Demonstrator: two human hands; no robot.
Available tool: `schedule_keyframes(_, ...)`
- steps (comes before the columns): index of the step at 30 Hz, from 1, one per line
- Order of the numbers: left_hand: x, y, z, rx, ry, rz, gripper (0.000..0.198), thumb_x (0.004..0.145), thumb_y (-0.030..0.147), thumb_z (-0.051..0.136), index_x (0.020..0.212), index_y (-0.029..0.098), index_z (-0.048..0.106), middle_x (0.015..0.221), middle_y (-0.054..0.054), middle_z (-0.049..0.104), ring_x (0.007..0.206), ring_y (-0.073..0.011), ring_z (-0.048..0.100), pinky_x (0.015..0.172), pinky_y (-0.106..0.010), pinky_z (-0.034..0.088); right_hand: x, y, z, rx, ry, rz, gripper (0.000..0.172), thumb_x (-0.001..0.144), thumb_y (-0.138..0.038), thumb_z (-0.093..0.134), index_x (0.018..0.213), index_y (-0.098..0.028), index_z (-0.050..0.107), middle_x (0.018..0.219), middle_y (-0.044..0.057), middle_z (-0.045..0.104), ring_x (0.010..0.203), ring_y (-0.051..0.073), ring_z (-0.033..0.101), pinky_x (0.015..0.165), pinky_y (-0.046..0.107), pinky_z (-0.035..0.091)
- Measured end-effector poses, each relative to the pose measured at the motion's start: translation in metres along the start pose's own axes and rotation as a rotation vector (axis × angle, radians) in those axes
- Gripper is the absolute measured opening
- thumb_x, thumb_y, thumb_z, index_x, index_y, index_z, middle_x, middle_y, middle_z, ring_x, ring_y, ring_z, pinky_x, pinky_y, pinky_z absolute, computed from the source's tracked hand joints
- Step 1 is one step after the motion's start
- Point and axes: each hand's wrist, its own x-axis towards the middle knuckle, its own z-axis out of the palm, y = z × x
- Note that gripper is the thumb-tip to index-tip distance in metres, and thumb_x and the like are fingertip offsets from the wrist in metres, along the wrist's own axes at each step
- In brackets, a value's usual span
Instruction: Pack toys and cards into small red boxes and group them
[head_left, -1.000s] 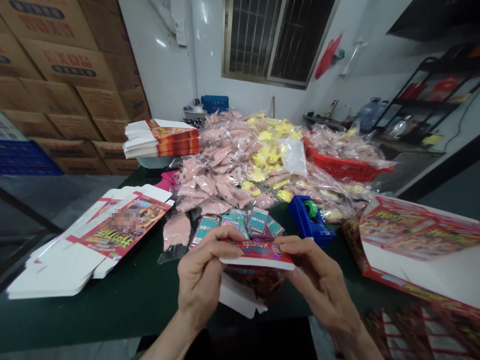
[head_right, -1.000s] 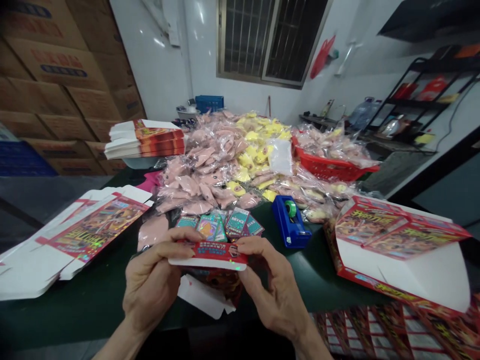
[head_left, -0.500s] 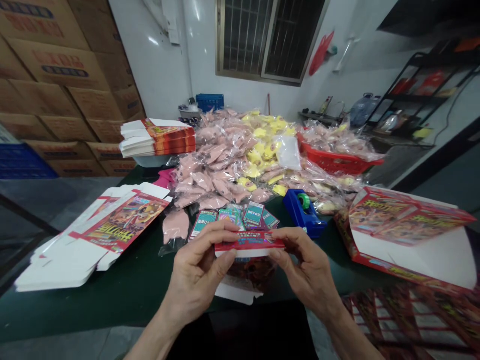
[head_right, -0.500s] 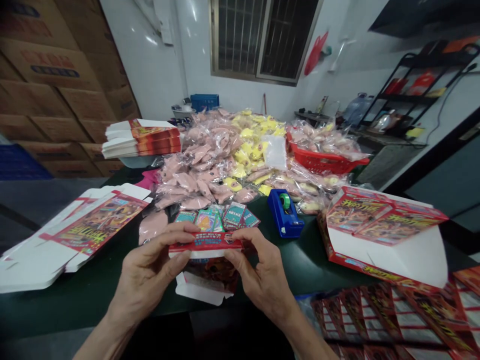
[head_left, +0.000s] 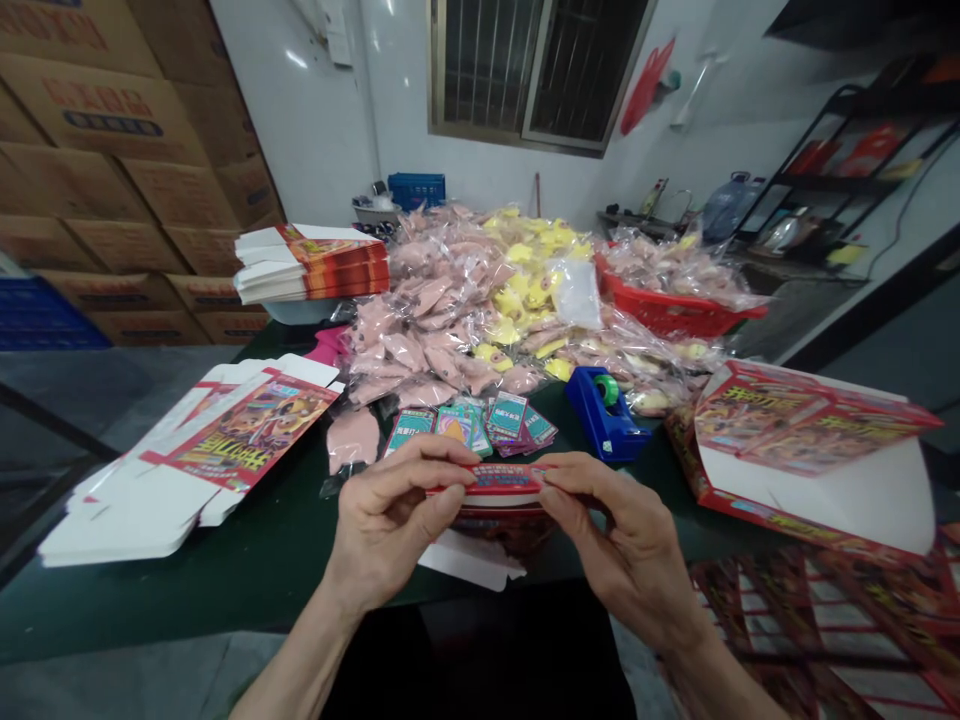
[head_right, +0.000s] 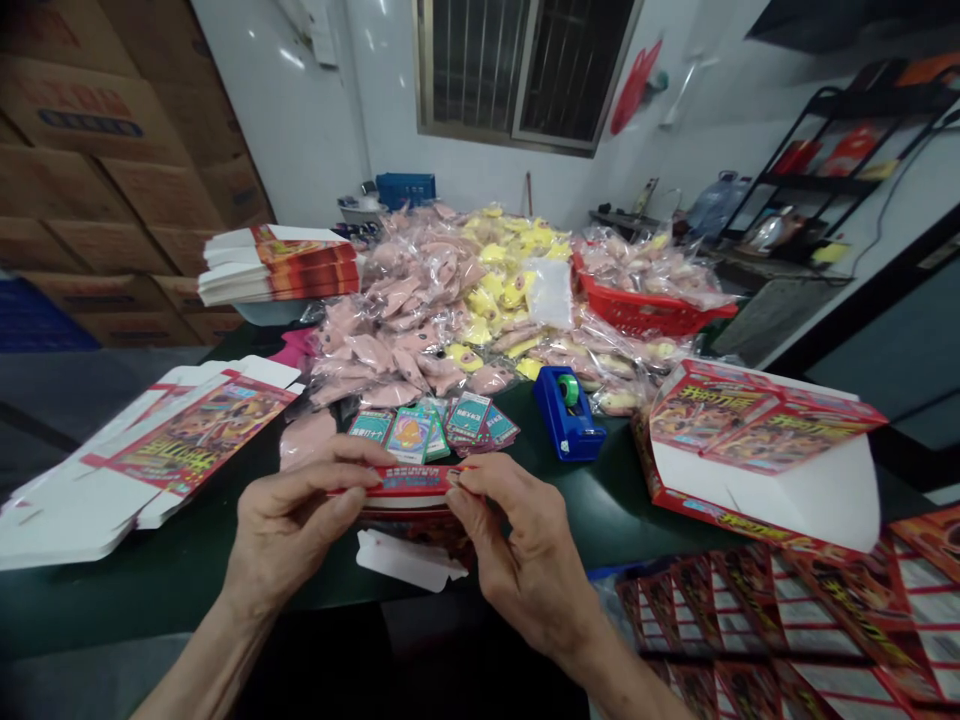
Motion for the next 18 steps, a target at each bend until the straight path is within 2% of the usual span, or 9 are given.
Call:
schedule_keyframes(2,-0.004,-0.002,0.002,0.062,-0.005,0.074,0.016,0.082,0.018,0.059,0.091,0.021,0.071,0.097,-0.009,0.067,0.089,-0.0195,0.063,0.073,-0.03,0.054,-0.006,0.003,0.002,-0.016,0.032,-0.024,0.016,0.085,-0.01,0.054,0.095,-0.022,0.056,0.097,0.003,0.065,0.081,0.011,0.063,0.071,0.02,0.05)
schedule_keyframes(5,-0.013,-0.012,0.006,0.141,0.016,0.203,0.026,0.074,0.016,0.068,0.1,0.02,0.066,0.103,-0.009,0.065,0.094,-0.0216,0.063,0.077,-0.034,0.054,-0.014,0.011,0.005,-0.039,0.058,-0.084,0.026,0.084,-0.006,0.052,0.104,-0.024,0.054,0.102,0.004,0.064,0.089,0.012,0.063,0.075,0.023,0.05)
schedule_keyframes(8,-0.018,-0.023,0.01,0.234,0.049,0.301,0.039,0.067,0.008,0.073,0.103,0.02,0.063,0.108,-0.009,0.063,0.094,-0.021,0.063,0.076,-0.033,0.054,-0.02,0.02,0.01,-0.079,0.078,-0.17,0.036,0.083,-0.008,0.055,0.114,-0.025,0.05,0.109,0.008,0.061,0.098,0.015,0.061,0.079,0.026,0.051)
schedule_keyframes(12,-0.014,-0.03,0.013,0.331,0.089,0.351,0.039,0.068,0.003,0.071,0.1,0.021,0.06,0.106,-0.007,0.062,0.094,-0.0184,0.062,0.075,-0.03,0.054,-0.024,0.028,0.017,-0.099,0.113,-0.177,0.043,0.082,-0.009,0.057,0.12,-0.027,0.048,0.114,0.008,0.06,0.102,0.017,0.06,0.081,0.029,0.051)
schedule_keyframes(14,-0.012,-0.031,0.014,0.385,0.104,0.347,0.037,0.07,0.004,0.069,0.102,0.021,0.059,0.102,-0.006,0.062,0.093,-0.018,0.061,0.077,-0.031,0.053,-0.026,0.034,0.015,-0.08,0.118,-0.086,0.039,0.083,-0.014,0.055,0.12,-0.026,0.048,0.117,0.008,0.059,0.099,0.018,0.061,0.079,0.03,0.052)
schedule_keyframes(15,-0.012,-0.032,0.015,0.411,0.126,0.331,0.039,0.07,0.004,0.069,0.104,0.021,0.058,0.1,-0.006,0.062,0.092,-0.0175,0.062,0.078,-0.031,0.053,-0.027,0.039,0.011,-0.073,0.162,0.008,0.036,0.085,-0.018,0.054,0.119,-0.025,0.048,0.114,0.008,0.059,0.092,0.017,0.063,0.074,0.03,0.052)
schedule_keyframes(18,-0.017,-0.035,0.018,0.45,0.226,0.256,0.049,0.068,0.008,0.072,0.112,0.021,0.054,0.098,-0.004,0.065,0.085,-0.0151,0.064,0.076,-0.026,0.054,-0.026,0.067,-0.012,-0.098,0.442,0.405,0.032,0.086,-0.034,0.05,0.113,-0.018,0.051,0.086,0.003,0.062,0.059,0.012,0.059,0.055,0.025,0.048)
